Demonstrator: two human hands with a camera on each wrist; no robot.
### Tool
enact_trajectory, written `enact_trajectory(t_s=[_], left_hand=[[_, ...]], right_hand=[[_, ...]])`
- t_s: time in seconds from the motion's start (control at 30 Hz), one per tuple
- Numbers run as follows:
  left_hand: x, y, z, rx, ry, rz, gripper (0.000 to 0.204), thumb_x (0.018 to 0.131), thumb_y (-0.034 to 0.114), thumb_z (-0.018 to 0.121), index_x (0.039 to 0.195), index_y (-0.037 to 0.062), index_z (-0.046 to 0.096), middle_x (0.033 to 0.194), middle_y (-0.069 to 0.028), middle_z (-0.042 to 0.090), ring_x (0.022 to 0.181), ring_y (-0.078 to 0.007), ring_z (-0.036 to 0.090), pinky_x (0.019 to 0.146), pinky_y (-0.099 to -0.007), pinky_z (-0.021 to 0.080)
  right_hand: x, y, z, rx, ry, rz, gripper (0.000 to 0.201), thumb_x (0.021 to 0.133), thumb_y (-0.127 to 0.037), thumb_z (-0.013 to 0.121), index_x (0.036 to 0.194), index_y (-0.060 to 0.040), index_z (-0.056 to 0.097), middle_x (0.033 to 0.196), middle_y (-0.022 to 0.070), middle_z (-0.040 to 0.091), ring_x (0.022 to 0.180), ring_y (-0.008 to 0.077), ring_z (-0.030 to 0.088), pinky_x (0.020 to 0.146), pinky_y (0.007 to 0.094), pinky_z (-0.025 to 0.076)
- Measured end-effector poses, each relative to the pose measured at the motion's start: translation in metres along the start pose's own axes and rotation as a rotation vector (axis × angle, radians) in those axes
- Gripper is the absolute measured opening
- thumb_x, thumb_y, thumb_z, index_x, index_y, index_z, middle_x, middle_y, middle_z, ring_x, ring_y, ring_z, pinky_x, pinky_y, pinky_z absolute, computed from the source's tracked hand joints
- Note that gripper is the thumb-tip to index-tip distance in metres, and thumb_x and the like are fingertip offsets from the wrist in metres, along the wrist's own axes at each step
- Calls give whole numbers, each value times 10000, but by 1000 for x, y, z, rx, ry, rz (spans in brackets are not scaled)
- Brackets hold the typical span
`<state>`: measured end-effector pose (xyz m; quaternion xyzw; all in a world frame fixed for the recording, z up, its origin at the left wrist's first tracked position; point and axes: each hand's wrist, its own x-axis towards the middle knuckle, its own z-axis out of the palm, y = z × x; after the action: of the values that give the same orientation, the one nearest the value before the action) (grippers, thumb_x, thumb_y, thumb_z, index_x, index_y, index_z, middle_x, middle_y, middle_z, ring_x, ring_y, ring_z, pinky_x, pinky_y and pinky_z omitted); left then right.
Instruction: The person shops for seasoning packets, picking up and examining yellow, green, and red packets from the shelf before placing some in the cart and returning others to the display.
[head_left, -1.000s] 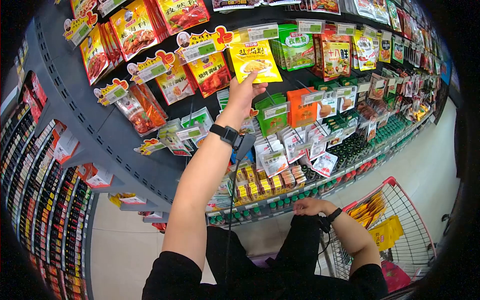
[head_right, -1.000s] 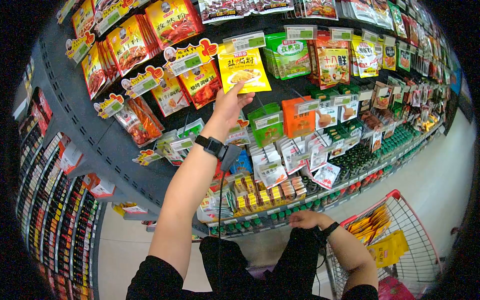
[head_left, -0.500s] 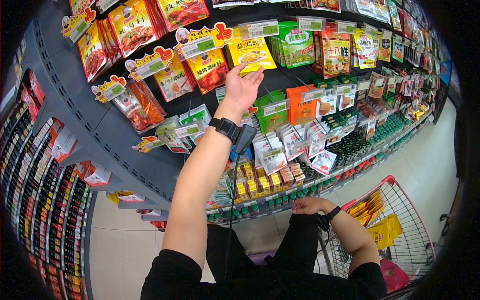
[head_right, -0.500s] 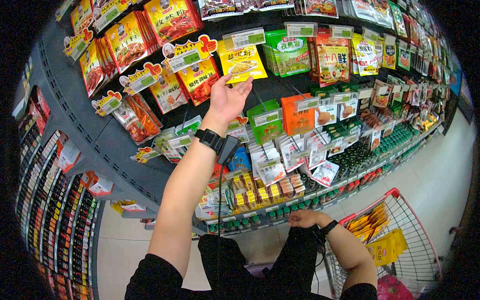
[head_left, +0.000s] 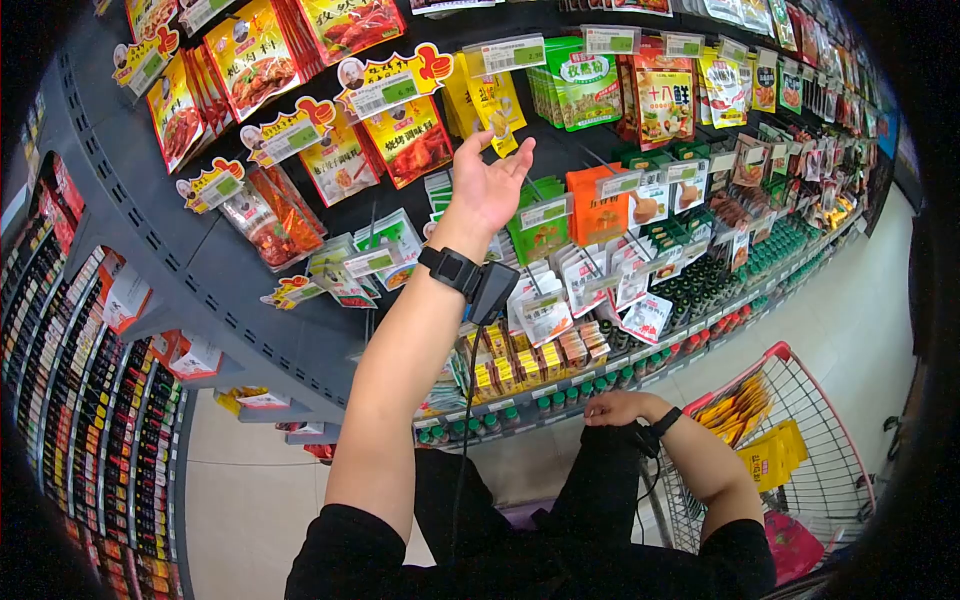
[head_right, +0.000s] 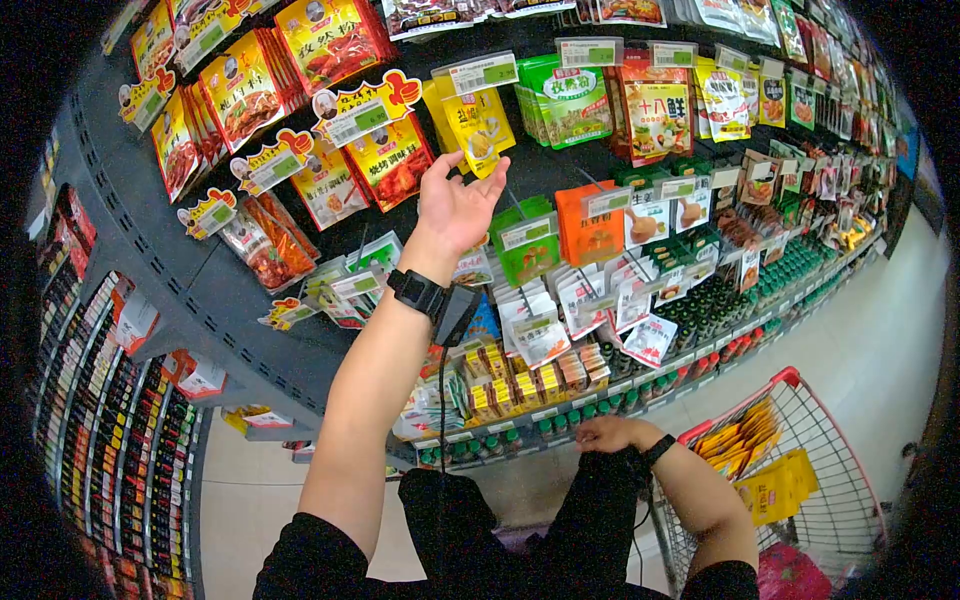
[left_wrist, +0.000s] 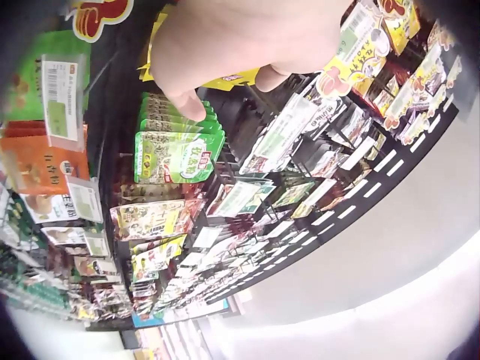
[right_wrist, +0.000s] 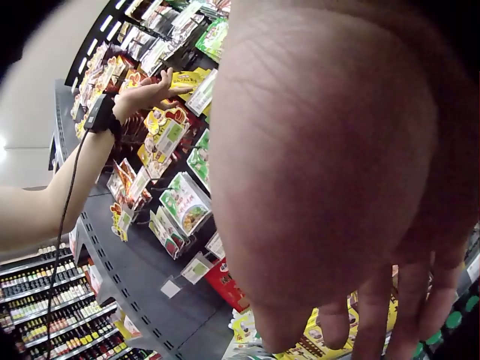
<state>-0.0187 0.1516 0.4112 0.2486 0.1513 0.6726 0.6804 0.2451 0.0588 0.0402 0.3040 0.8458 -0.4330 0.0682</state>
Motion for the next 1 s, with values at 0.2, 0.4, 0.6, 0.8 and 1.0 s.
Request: enact_trajectory(t_s=[0.2,0.4,0.6,0.8,1.0], left_hand=[[8,3,-14,25,-38,79,533,884,181,558,1313,-48,339,1336,-232,425,1117,-330,561,888,-359,498],[11,4,-21,54,3,76,542,895,202,542,1330,-62,354,1372,-208,419,1124,-315,557,905,-356,479],[-35,-5,-26,232,-144,62,283,954,248,542,1134,34,498,1094,-122,575,968,-246,576,821,-335,467],[-162,-59,-78,278,-402,-54,329,1015,329,454,755,128,432,711,-17,438,685,-152,409,663,-307,366],[-285,-125,-227,109,103,-180,425,1030,352,411,673,121,412,751,-55,478,753,-186,467,718,-337,373]], right_hand=[[1,5,3,9,-5,-15,457,913,-465,601,1125,-60,626,1054,146,670,998,283,636,866,389,498],[3,11,6,15,27,-40,459,913,-465,603,1123,-57,625,1046,149,668,978,289,638,850,395,499],[-2,-5,0,-38,8,6,391,914,-416,602,1085,-67,639,1015,151,672,942,311,640,823,407,499],[3,-3,1,-34,95,-113,286,907,-307,593,915,-33,674,894,141,685,837,296,655,744,404,507],[-1,-25,-5,216,130,-72,264,950,-230,544,927,14,643,874,121,679,812,216,655,753,353,516]])
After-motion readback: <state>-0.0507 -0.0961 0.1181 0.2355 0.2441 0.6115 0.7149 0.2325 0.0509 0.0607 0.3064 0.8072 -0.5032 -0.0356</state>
